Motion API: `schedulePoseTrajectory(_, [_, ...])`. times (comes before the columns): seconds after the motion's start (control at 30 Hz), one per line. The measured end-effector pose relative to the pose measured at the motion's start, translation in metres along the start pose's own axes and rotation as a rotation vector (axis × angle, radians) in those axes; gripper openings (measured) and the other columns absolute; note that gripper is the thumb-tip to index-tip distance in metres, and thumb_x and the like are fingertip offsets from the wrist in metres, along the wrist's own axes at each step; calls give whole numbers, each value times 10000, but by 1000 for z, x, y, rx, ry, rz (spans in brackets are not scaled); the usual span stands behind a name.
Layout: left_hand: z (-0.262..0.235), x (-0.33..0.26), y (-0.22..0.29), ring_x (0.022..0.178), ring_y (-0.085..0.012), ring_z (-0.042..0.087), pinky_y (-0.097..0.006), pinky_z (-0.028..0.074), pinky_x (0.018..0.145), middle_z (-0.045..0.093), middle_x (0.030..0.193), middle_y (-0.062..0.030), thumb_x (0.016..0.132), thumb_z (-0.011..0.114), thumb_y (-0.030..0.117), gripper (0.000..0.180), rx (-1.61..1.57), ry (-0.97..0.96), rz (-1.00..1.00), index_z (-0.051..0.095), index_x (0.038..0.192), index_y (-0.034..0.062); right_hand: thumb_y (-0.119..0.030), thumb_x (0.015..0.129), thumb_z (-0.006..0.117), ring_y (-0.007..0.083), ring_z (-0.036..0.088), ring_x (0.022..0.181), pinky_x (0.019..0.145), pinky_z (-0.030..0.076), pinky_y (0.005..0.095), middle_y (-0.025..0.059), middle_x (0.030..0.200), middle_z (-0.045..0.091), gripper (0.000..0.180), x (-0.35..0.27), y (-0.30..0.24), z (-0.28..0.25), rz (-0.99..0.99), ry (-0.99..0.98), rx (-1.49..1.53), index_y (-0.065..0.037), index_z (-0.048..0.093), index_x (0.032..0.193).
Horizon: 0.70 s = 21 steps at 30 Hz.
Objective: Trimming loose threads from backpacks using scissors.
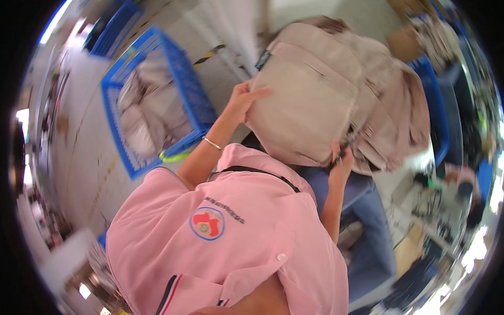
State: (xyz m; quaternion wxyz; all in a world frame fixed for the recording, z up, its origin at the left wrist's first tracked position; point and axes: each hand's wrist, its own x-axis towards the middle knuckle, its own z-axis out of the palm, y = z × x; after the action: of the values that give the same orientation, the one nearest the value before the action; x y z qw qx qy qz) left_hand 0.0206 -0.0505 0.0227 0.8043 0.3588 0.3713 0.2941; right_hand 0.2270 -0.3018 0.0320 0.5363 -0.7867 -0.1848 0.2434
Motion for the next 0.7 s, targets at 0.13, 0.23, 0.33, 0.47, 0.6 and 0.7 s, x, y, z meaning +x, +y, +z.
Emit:
schedulePoseTrajectory(0.13, [-40, -60, 25, 798, -125, 680, -287, 557, 723, 720, 941, -52, 790, 796, 87, 277, -103, 134, 147, 709, 1041, 10, -249, 931, 710, 56, 510, 683, 642, 436, 223, -38, 761, 574, 245, -23, -3, 24, -34, -126, 187, -23, 619, 904])
schedulePoseTrajectory(0.23, [-94, -109, 35, 767, -122, 688, -266, 559, 693, 726, 930, -49, 800, 763, 43, 244, -22, 263, 299, 718, 1039, 22, -246, 936, 709, 53, 508, 519, 459, 396, 217, -4, 693, 576, 256, -29, -2, 32, 20, -279, 31, -21, 594, 902])
schedulePoseTrajectory(0.33, [-150, -158, 51, 773, -123, 695, -272, 570, 689, 730, 945, -55, 807, 758, 44, 230, -96, 460, 419, 721, 1033, 30, -218, 921, 727, 62, 521, 537, 476, 410, 226, -1, 704, 587, 226, -27, -10, 33, -63, -374, -184, -34, 595, 913])
schedulePoseTrajectory(0.47, [-211, -206, 87, 808, -140, 700, -285, 576, 712, 732, 983, -66, 811, 776, 67, 234, -35, 659, 581, 724, 1037, 38, -188, 909, 738, 78, 533, 542, 485, 423, 245, 8, 714, 599, 217, -25, -16, 34, -156, -362, -286, -27, 593, 916])
schedulePoseTrajectory(0.6, [-267, -231, 134, 876, -145, 690, -280, 560, 774, 726, 1027, -70, 835, 768, 75, 263, 152, 753, 687, 709, 1084, 15, -186, 900, 747, 93, 564, 601, 539, 444, 261, 47, 732, 632, 244, -22, -4, 33, -136, -377, -110, 2, 592, 902])
schedulePoseTrajectory(0.7, [-342, -224, 152, 968, -120, 648, -262, 515, 850, 706, 1093, -58, 858, 764, 116, 330, 327, 837, 625, 688, 1158, 1, -196, 889, 757, 128, 577, 632, 571, 452, 287, 78, 725, 640, 265, -16, 10, 27, -210, -329, -97, 10, 591, 891])
